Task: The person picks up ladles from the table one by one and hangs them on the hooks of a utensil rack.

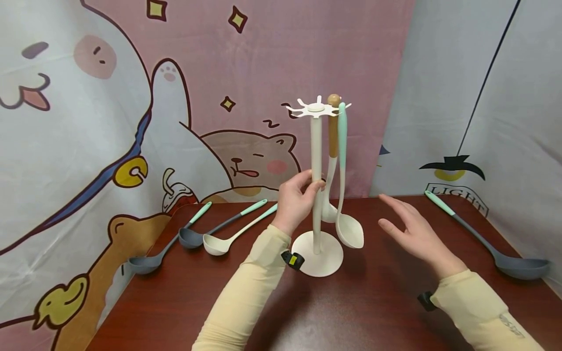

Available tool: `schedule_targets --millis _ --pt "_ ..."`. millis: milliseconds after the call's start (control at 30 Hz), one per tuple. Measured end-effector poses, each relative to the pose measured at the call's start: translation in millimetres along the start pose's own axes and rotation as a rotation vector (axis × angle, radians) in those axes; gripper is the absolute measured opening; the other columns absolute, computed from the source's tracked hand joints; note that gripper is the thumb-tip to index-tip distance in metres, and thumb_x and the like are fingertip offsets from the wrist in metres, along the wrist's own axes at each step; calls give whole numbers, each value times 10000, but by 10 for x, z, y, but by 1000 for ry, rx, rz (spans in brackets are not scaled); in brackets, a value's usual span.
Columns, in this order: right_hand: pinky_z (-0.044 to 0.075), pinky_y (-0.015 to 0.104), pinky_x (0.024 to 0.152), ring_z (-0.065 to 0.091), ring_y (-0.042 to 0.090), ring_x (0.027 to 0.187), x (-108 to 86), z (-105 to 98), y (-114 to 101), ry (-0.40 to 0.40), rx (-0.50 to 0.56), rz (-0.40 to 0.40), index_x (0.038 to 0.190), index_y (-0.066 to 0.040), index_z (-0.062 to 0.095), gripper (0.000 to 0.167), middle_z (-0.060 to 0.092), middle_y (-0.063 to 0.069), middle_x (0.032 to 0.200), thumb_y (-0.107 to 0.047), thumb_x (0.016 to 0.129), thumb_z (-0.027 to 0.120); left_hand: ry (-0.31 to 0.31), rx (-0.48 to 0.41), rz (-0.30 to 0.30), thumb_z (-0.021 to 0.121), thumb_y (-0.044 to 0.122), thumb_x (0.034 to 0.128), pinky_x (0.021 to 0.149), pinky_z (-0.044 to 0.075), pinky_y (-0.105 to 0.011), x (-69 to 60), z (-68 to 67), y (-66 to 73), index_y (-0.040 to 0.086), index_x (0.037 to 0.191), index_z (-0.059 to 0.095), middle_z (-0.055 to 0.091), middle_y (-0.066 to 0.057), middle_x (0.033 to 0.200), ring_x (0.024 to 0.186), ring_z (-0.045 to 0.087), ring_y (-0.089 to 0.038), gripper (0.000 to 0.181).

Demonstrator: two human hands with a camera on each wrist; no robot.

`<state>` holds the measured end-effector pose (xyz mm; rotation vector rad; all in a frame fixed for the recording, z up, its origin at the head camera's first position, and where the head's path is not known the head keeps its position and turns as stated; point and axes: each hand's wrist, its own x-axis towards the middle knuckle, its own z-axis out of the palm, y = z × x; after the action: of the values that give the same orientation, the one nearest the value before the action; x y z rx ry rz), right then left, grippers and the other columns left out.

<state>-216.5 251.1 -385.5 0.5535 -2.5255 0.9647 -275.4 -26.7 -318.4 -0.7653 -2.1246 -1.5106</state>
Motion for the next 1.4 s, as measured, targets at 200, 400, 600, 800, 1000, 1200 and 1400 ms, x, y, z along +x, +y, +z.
schedule_targets --millis 200,400,600,800,1000,1200,1400 --pt "284 680 995 337 495 1326 -62 -25 104 5 -23 -8 1503 -62 401 617 410 257 1478 -250 969 645 2 4 5 693 125 943 704 548 -251 3 5 -5 47 1005 717 720 -92 865 799 675 -122 102" --pt "281 700 984 329 511 1323 -119 -63 186 -1 -58 18 1498 -43 401 650 396 289 1477 -280 954 665 1 9 11 690 154 949 706 547 -246 6 5 -10 69 1007 719 722 -91 874 800 677 -120 107" --pt "224 688 1050 294 515 1359 -173 -93 303 -13 -88 45 1493 -21 395 667 373 304 1487 -284 947 673 -2 5 9 689 164 949 711 551 -249 5 1 -5 72 1015 718 722 -111 884 815 684 -132 117" --pt "74 561 1169 263 488 1399 -233 -123 439 -24 -136 28 1495 4 375 691 356 325 1487 -300 948 669 -9 0 -10 680 170 957 711 553 -258 0 -2 1 72 1019 713 718 -137 895 821 682 -148 120" --pt "-5 578 1164 189 459 1443 -299 -170 542 -54 -181 59 1526 0 314 741 312 329 1510 -334 957 651 -11 -5 -17 679 164 957 716 555 -263 -4 -1 1 74 1025 713 718 -132 897 828 683 -143 117" --pt "-30 598 1153 150 456 1454 -353 -222 643 -74 -210 101 1543 -7 274 772 277 329 1527 -364 963 639 -11 -4 -12 680 174 957 714 550 -257 -2 -1 -2 66 1021 713 717 -131 888 821 677 -143 129" --pt "-20 671 1116 154 500 1432 -403 -264 767 -93 -233 150 1553 -13 244 806 242 325 1543 -397 960 631 -11 7 -13 680 188 956 705 546 -255 -2 -4 3 46 1019 713 713 -126 877 807 671 -159 159"
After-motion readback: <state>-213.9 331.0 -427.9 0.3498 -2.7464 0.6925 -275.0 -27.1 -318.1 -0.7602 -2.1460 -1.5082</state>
